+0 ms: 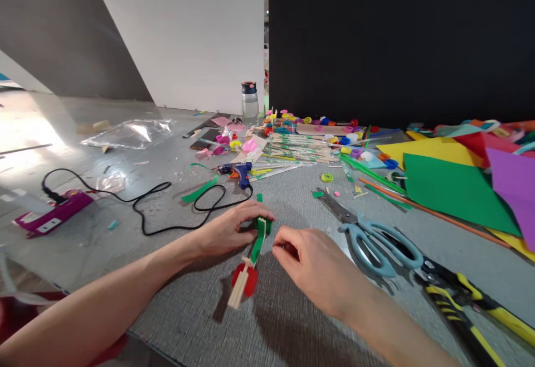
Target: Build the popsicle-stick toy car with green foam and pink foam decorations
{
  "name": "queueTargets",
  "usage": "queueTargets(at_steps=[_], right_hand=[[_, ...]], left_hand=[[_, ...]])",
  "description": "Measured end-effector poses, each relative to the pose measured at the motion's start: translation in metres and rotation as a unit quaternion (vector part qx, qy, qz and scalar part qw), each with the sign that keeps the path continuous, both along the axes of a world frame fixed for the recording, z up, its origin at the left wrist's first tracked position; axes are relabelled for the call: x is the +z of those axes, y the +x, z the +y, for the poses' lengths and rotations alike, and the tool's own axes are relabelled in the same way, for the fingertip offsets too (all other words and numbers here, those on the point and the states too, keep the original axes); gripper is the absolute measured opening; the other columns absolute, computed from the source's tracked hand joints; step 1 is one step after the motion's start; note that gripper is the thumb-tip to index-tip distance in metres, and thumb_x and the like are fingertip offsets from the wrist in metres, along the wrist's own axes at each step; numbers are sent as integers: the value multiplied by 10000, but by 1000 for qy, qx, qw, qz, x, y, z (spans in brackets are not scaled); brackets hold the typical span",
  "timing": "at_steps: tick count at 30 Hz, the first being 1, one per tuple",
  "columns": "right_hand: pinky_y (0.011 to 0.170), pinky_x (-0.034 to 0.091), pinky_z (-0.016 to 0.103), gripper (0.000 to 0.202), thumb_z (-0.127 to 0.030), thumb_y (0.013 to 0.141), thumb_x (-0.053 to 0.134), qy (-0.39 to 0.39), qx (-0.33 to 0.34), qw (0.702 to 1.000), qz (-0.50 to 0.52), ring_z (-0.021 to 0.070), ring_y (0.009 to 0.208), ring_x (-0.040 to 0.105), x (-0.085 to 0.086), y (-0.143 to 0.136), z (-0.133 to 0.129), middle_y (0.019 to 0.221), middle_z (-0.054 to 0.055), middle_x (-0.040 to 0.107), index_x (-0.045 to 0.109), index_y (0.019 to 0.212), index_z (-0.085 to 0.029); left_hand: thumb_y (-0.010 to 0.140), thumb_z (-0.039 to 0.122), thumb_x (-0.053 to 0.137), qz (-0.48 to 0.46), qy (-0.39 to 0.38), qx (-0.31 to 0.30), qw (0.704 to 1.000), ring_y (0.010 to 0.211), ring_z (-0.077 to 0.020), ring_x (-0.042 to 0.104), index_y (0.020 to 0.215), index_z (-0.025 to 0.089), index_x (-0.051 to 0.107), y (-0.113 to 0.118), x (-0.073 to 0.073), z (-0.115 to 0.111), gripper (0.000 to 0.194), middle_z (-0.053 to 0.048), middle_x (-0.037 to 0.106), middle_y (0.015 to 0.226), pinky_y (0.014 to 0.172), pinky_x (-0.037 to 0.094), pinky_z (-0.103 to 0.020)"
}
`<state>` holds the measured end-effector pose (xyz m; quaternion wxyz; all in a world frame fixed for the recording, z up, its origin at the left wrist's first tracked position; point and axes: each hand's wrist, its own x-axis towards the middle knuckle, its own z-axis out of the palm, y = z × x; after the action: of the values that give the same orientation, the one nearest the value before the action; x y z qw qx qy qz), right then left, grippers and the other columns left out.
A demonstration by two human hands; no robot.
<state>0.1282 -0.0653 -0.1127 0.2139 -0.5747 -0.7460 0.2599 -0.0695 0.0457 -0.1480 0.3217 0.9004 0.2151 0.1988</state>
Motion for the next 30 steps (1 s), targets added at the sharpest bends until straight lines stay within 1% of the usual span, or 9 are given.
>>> queueTargets(at_steps=[4,8,12,15,18,22,25,27,30], right_hand=[[552,337,277,204,-304,1000,534,0,-20,999,-32,120,594,528,9,10,2,699,-80,635,634,827,-260],[547,357,283,213,-365,990,516,-6,-53,996,-67,131,578,531,12,29,-2,688,-75,634,636,839,-273],[573,378,296,258,-431,1007,468,-11,-94,993,-65,158,649,582,0,55,-13,734,-49,653,627,881,-271],[636,421,301,269,-483,1019,467,-47,-103,993,-42,178,761,632,-14,71,-25,843,-30,683,636,970,-281],[628,436,301,297,-548,968,564,-72,-112,990,-34,188,760,632,-24,79,-34,875,-20,681,623,1110,-293],[621,440,318,383,-499,907,655,-80,-131,987,-40,195,721,619,-29,77,-36,862,-29,669,576,1227,-304],[740,467,355,381,-431,881,690,-67,-139,987,-31,224,865,641,-31,71,-31,988,-23,685,557,1217,-312],[803,470,377,329,-391,876,701,-44,-135,989,-30,241,950,640,-32,68,-28,1064,-16,684,566,1164,-308],[823,477,384,220,-356,914,663,-23,-119,992,-32,244,979,644,-33,68,-26,1080,-20,689,578,1112,-310]], left_hand=[[761,47,560,5,20,32,999,978,-178,590,1178,202,653,0,-2,-1,455,-53,589,1048,895,491,-302],[807,119,601,13,45,77,996,869,-163,576,1128,199,642,-1,-2,-4,334,-35,572,980,795,477,-286],[826,219,679,35,59,143,987,776,-153,538,1062,201,617,-3,-3,-7,245,-6,552,914,736,438,-295],[815,337,744,52,47,178,981,750,-157,520,1020,204,597,-3,-3,-10,285,7,550,883,694,408,-294],[805,344,759,56,32,177,982,760,-157,528,1034,206,594,-3,-3,-11,314,6,565,902,687,405,-287],[806,232,729,41,13,139,989,770,-153,549,1100,217,617,-2,-4,-11,315,10,590,894,708,425,-283],[807,181,709,35,4,132,991,755,-156,560,1069,219,648,2,-5,-13,272,18,609,834,691,424,-279],[814,171,709,28,1,129,991,761,-157,571,1068,216,662,5,-6,-16,262,18,622,825,701,431,-281],[816,144,714,22,1,122,992,772,-152,580,1110,207,667,9,-5,-19,304,18,625,827,719,438,-281]])
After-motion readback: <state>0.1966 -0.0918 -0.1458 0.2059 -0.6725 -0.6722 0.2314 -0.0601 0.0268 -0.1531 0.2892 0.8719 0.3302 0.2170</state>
